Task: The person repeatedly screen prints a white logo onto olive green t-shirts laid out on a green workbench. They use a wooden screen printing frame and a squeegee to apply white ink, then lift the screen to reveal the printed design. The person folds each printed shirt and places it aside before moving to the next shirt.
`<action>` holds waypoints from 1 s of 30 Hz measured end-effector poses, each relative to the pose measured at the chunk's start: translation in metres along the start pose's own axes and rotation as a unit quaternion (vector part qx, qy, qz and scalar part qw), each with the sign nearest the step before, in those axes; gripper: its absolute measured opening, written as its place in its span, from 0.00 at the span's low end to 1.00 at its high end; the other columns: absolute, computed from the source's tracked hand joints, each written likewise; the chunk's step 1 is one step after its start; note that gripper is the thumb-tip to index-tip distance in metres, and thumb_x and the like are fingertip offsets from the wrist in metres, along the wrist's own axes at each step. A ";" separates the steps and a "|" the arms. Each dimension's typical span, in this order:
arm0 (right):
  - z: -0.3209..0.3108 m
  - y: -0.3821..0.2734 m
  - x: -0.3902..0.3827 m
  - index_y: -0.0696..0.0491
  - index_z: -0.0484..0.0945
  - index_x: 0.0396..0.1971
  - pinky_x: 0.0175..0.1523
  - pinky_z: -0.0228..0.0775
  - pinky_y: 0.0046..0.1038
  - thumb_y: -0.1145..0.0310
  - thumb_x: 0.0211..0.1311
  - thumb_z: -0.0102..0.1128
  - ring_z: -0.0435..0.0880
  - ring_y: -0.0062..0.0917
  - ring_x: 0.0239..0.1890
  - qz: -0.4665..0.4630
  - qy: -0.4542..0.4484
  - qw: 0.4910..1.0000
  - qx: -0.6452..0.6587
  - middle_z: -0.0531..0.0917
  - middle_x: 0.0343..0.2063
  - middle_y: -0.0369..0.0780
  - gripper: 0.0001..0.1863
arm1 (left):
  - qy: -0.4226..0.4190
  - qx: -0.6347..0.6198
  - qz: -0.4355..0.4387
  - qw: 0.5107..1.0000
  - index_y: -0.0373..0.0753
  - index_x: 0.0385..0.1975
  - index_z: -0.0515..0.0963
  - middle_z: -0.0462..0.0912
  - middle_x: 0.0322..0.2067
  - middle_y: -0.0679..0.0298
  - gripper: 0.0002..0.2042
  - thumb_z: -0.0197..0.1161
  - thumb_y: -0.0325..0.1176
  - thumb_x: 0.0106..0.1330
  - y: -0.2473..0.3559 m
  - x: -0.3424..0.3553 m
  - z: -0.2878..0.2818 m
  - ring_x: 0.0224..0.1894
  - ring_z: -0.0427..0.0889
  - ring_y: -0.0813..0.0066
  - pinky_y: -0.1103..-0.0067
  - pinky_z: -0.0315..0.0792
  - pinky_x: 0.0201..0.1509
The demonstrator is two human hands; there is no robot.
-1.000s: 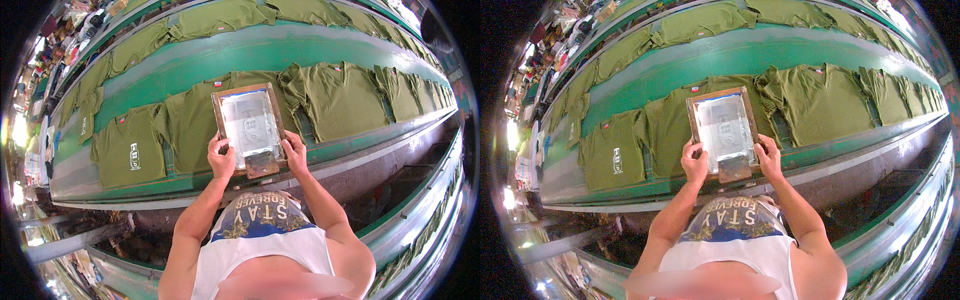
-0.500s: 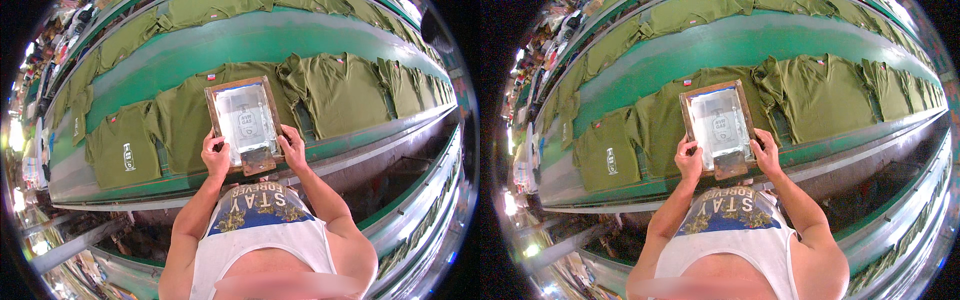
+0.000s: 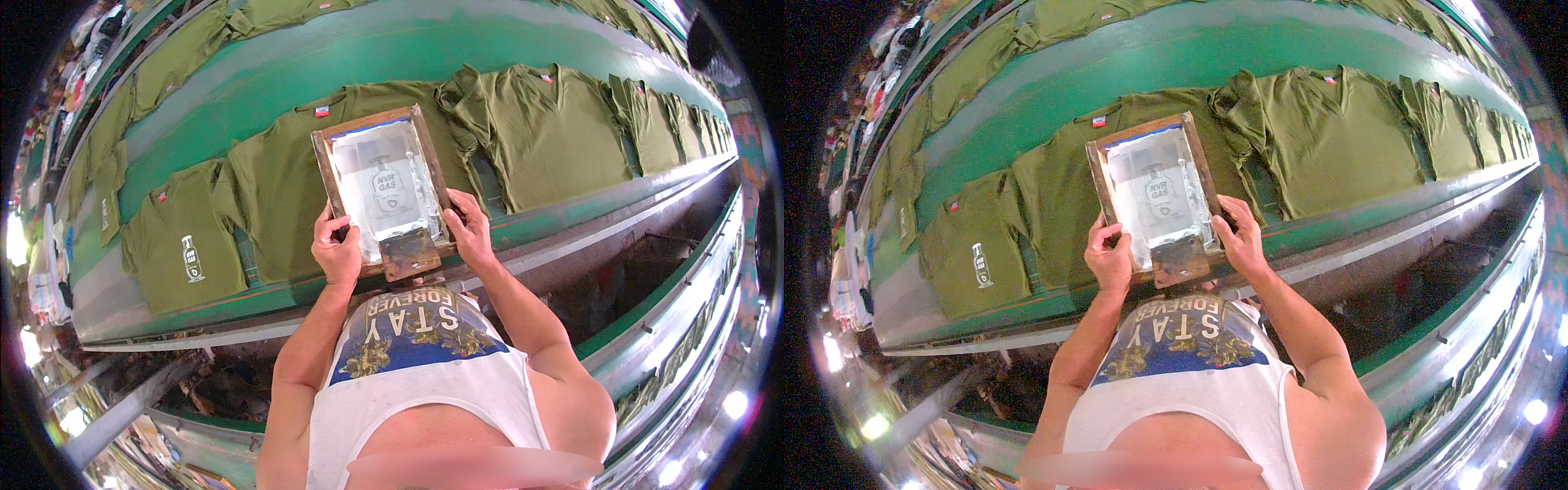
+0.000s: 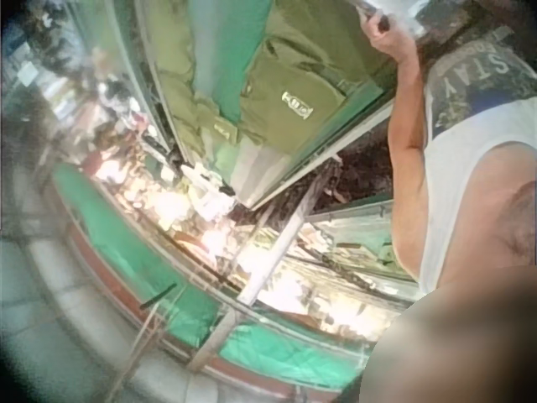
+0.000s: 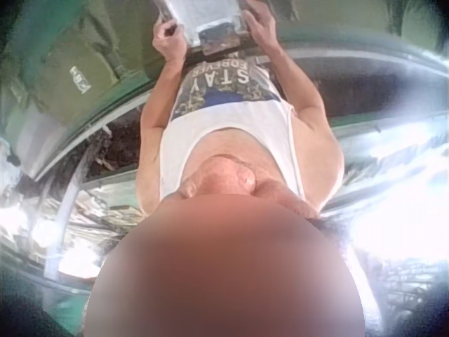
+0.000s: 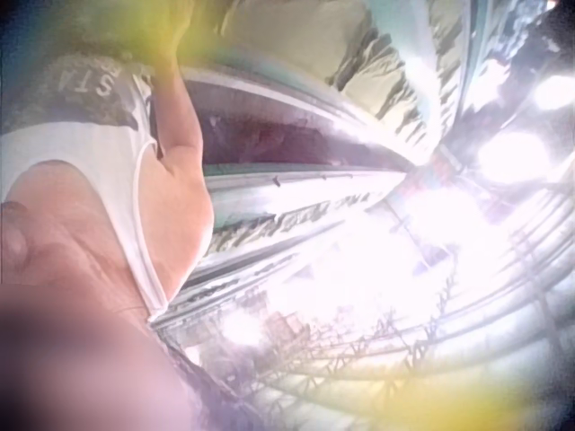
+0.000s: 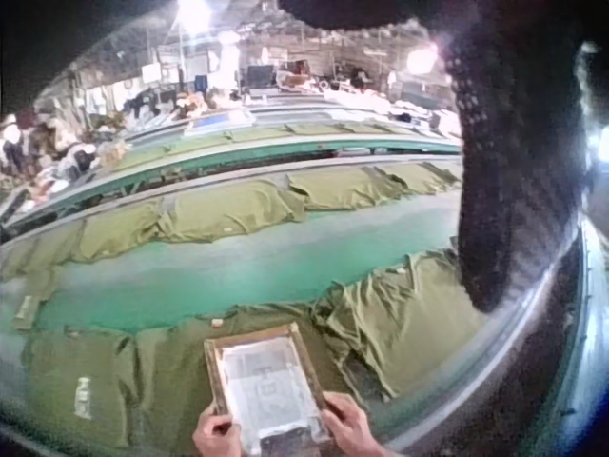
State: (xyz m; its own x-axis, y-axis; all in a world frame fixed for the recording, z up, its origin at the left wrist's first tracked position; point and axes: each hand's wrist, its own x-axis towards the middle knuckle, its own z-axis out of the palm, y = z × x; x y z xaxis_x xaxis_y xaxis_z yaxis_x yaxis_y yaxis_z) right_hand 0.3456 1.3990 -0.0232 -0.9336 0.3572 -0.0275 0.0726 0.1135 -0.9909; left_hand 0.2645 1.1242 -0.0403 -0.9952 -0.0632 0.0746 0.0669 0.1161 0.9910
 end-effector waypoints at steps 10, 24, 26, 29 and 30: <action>-0.002 0.002 0.001 0.60 0.83 0.67 0.72 0.75 0.36 0.65 0.79 0.69 0.83 0.36 0.67 0.000 0.000 1.000 -0.023 0.83 0.65 0.48 0.23 | -0.007 0.012 -0.022 1.000 0.31 0.42 0.87 0.80 0.73 0.44 0.10 0.72 0.14 0.63 -0.001 0.001 -0.003 0.69 0.85 0.62 0.72 0.79 0.70; 0.007 -0.088 -0.022 0.50 0.86 0.61 0.71 0.78 0.46 0.66 0.62 0.71 0.84 0.44 0.65 -0.295 -0.325 0.821 -0.365 0.86 0.57 0.44 0.25 | 0.002 -0.022 -0.096 0.995 0.29 0.67 0.80 0.88 0.58 0.55 0.23 0.70 0.18 0.72 0.013 0.029 -0.005 0.57 0.88 0.70 0.72 0.82 0.65; 0.015 -0.093 -0.019 0.51 0.85 0.60 0.70 0.78 0.45 0.67 0.62 0.69 0.84 0.44 0.63 -0.274 -0.310 0.835 -0.363 0.86 0.56 0.44 0.24 | -0.033 0.043 -0.093 0.994 0.30 0.68 0.80 0.90 0.56 0.56 0.24 0.71 0.20 0.71 0.016 0.049 -0.011 0.53 0.89 0.71 0.73 0.83 0.61; 0.030 -0.098 -0.011 0.52 0.86 0.58 0.68 0.78 0.45 0.71 0.62 0.67 0.84 0.44 0.60 -0.239 -0.312 0.837 -0.381 0.86 0.53 0.44 0.23 | -0.106 0.077 -0.108 0.985 0.30 0.67 0.81 0.91 0.54 0.56 0.26 0.72 0.20 0.68 0.020 0.069 -0.021 0.50 0.90 0.71 0.73 0.84 0.58; 0.032 -0.100 -0.007 0.53 0.86 0.57 0.67 0.79 0.45 0.72 0.62 0.66 0.84 0.44 0.59 -0.227 -0.313 0.838 -0.385 0.86 0.52 0.44 0.22 | -0.101 0.071 -0.116 0.986 0.31 0.67 0.81 0.92 0.52 0.56 0.28 0.74 0.20 0.64 0.020 0.073 -0.020 0.48 0.90 0.71 0.73 0.84 0.56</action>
State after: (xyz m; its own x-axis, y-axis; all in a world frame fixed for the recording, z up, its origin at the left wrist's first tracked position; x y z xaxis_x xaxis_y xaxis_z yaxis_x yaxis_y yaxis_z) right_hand 0.3334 1.3554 0.0717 -0.9098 -0.4142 0.0256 -0.3600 0.7571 -0.5451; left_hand 0.1943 1.1022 -0.0126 -0.9774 0.0925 -0.1902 -0.1607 0.2604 0.9520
